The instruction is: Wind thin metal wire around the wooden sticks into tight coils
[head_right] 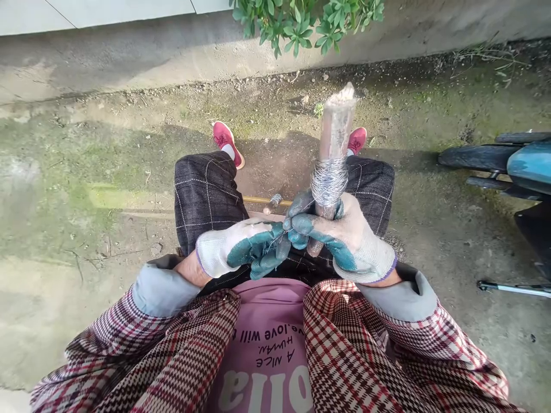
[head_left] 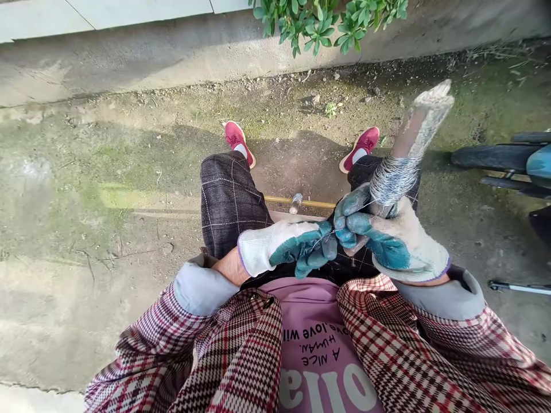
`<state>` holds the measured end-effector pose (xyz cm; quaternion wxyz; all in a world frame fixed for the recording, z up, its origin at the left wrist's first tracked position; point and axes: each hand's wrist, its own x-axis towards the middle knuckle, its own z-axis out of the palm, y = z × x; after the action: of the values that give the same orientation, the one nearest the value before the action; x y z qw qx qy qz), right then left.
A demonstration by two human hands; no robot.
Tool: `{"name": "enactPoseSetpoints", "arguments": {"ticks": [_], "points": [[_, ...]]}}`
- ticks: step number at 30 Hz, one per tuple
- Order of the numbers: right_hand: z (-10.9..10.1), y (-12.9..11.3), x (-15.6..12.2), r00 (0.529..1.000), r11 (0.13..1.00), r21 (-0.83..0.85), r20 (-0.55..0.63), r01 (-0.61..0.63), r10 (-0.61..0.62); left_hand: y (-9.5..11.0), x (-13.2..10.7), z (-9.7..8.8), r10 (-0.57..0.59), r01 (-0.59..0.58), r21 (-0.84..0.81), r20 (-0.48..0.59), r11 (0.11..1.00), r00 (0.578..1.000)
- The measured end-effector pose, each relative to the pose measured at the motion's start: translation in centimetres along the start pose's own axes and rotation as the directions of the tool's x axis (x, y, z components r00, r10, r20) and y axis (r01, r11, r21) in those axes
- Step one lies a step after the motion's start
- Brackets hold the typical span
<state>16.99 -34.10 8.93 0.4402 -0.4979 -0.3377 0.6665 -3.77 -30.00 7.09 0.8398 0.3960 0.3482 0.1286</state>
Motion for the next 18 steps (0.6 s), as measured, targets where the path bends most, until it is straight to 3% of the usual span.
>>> {"name": "enactPoseSetpoints", "arguments": {"ticks": [3,5,11,18], "points": [[0.1,-0.3,0.0,1.000,1.000,-0.021,-0.020,0.019,-0.020,0.2,0.0,0.5,-0.106,0.139,-0.192,0.174,0.972,0.979],[0.0,-0.2,-0.1,0.999,0.999,-0.021,-0.012,0.035,-0.036,0.0,0.1,0.5,-0.089,0.132,-0.238,0.184,0.962,0.979],[0.1,-0.4,-0.3,0.999,0.999,-0.003,-0.017,0.049,-0.049,-0.7,0.3,-0.2,-0.076,0.109,-0.355,0.105,0.928,0.992],[0.5,-0.9,-0.1,0.996,1.000,0.018,-0.087,0.019,-0.017,0.8,-0.4,-0.4,-0.002,-0.002,-0.192,-0.024,0.981,1.000]]}}
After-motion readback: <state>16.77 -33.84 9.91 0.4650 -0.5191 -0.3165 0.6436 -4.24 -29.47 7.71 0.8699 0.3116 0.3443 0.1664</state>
